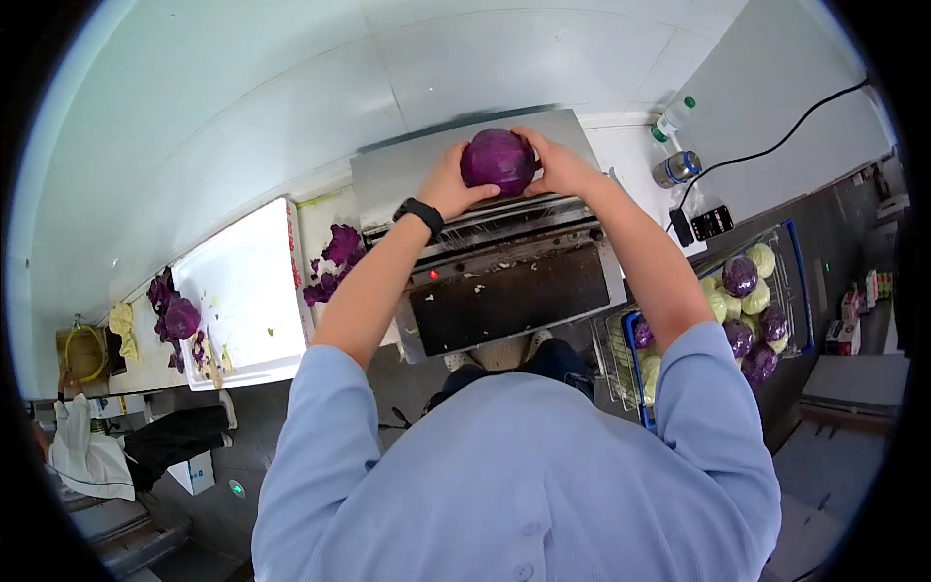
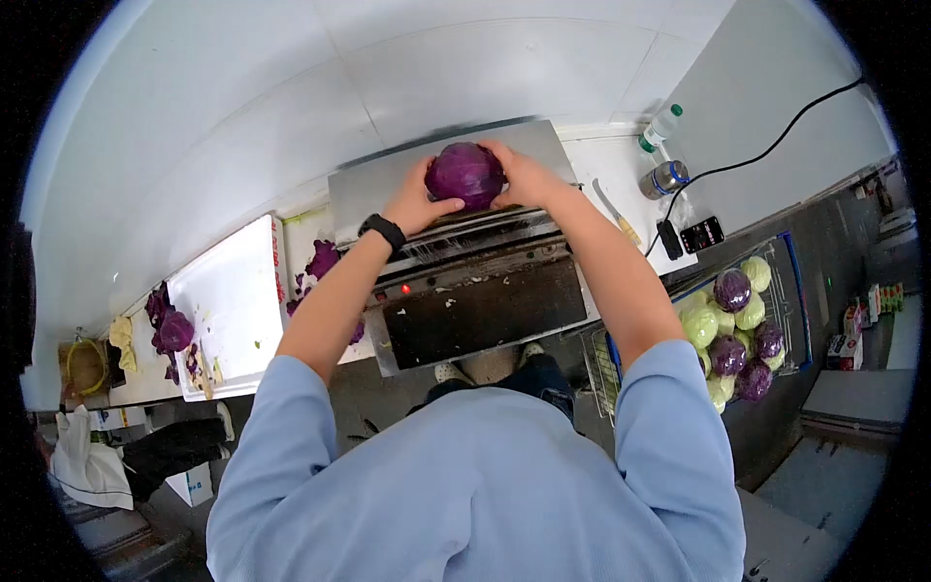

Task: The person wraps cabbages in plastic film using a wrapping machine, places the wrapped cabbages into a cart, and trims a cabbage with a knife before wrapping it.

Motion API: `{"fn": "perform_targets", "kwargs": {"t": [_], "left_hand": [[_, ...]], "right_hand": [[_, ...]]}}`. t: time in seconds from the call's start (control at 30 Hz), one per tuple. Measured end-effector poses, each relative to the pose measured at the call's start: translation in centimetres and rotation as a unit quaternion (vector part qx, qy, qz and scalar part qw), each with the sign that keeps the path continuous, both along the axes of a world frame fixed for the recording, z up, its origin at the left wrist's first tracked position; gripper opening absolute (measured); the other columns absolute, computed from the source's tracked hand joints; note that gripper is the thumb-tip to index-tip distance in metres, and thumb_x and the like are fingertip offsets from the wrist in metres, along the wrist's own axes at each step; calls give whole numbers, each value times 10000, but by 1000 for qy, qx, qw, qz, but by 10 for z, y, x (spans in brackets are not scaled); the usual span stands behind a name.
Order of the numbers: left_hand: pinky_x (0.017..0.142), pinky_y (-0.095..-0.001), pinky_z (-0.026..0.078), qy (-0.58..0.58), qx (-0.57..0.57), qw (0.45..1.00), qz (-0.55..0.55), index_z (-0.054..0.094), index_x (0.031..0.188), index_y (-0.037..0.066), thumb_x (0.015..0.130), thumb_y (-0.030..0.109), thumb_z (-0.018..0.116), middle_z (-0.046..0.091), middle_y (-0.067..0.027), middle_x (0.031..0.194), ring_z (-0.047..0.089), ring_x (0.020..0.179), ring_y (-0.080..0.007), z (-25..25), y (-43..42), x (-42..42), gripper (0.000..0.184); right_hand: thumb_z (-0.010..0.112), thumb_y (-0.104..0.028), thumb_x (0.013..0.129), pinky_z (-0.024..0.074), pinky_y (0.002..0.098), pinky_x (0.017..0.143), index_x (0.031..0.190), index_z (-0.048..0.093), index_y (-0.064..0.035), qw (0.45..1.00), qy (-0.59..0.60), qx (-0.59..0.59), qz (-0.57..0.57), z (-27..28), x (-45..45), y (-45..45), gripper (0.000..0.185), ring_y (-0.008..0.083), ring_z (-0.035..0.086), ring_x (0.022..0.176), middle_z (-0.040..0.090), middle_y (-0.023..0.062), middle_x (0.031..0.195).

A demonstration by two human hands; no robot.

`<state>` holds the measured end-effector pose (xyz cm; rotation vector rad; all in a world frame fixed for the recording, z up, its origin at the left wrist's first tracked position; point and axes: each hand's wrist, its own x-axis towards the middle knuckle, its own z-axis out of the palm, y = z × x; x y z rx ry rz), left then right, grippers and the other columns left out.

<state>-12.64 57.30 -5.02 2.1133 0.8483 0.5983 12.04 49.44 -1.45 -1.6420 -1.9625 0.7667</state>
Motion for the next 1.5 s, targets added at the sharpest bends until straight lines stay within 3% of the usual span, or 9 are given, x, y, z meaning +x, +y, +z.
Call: {"fn": "perform_targets", "kwargs": {"t": [0.07, 0.17, 0.33, 0.43, 0.63, 0.87, 1.07, 1.17, 1.5], "left_hand": [[1121, -454, 410, 12, 30, 999, -20, 352, 1479, -53, 755, 471, 857, 460, -290, 1450, 479, 1345, -409, -5, 10, -4, 1026], [1138, -454, 392, 6, -36, 998, 51, 318, 1516, -37, 792, 481, 833, 408, -288, 1503, 450, 1376, -404, 7, 9, -10, 1029], [1130, -494, 394, 28, -93, 995, 28, 299, 1547, 24, 816, 414, 838, 439, -229, 1517, 428, 1417, -361, 24, 6, -13, 989], [1126, -472, 407, 69, -42, 996, 22, 365, 1507, 18, 784, 352, 868, 492, -222, 1471, 477, 1378, -345, 29, -3, -1, 942], [1100, -428, 448, 53, 3, 997, 52, 401, 1468, 4, 730, 297, 902, 549, -213, 1391, 547, 1298, -334, 21, -11, 25, 939], [1062, -441, 466, 41, 39, 998, 18, 419, 1464, 32, 797, 317, 859, 529, -213, 1410, 558, 1273, -339, 3, -2, 20, 848], [1060, -459, 464, 23, -63, 997, 40, 388, 1484, 35, 826, 395, 834, 523, -212, 1428, 559, 1275, -340, 2, 15, 12, 872], [1047, -454, 478, 27, -73, 997, 9, 387, 1480, 30, 818, 398, 842, 534, -211, 1422, 567, 1274, -347, 10, 3, 15, 883], [1057, -444, 480, 43, -88, 995, 9, 380, 1476, 25, 829, 388, 834, 538, -218, 1417, 564, 1289, -339, 23, -2, 12, 870]], "right_hand": [[883, -79, 640, 510, 443, 1013, 1538, 306, -143, 1000, -14, 3, 3, 3, 4, -2, 1069, 409, 595, 1196, 567, 230, 1369], [858, -74, 687, 522, 428, 997, 1559, 302, -156, 998, -59, 19, -2, 11, 13, 2, 1037, 375, 617, 1176, 562, 222, 1393], [846, -87, 725, 521, 422, 1006, 1581, 297, -165, 997, -36, -23, 63, 19, 40, 27, 1020, 339, 623, 1196, 525, 198, 1458], [870, -119, 705, 514, 433, 1018, 1565, 328, -139, 993, -14, -63, 99, 34, 35, 20, 1016, 339, 616, 1204, 526, 180, 1465], [911, -121, 626, 527, 431, 995, 1493, 425, -145, 992, 19, 17, 120, 1, 51, 37, 994, 346, 611, 1198, 595, 161, 1382], [905, -108, 626, 559, 435, 908, 1477, 434, -146, 995, 33, -6, 92, 8, 49, 22, 973, 328, 603, 1192, 599, 153, 1370], [897, -109, 632, 557, 417, 897, 1490, 424, -142, 993, 12, 53, 106, -4, 56, 31, 980, 316, 630, 1151, 602, 181, 1366], [929, -170, 606, 503, 439, 1027, 1489, 420, -103, 994, -4, -81, 68, 24, 41, 23, 1021, 382, 618, 1199, 627, 204, 1338], [928, -180, 609, 507, 442, 1022, 1484, 418, -105, 995, 17, -35, 95, 6, 43, 31, 1016, 389, 622, 1198, 628, 219, 1329]]}}
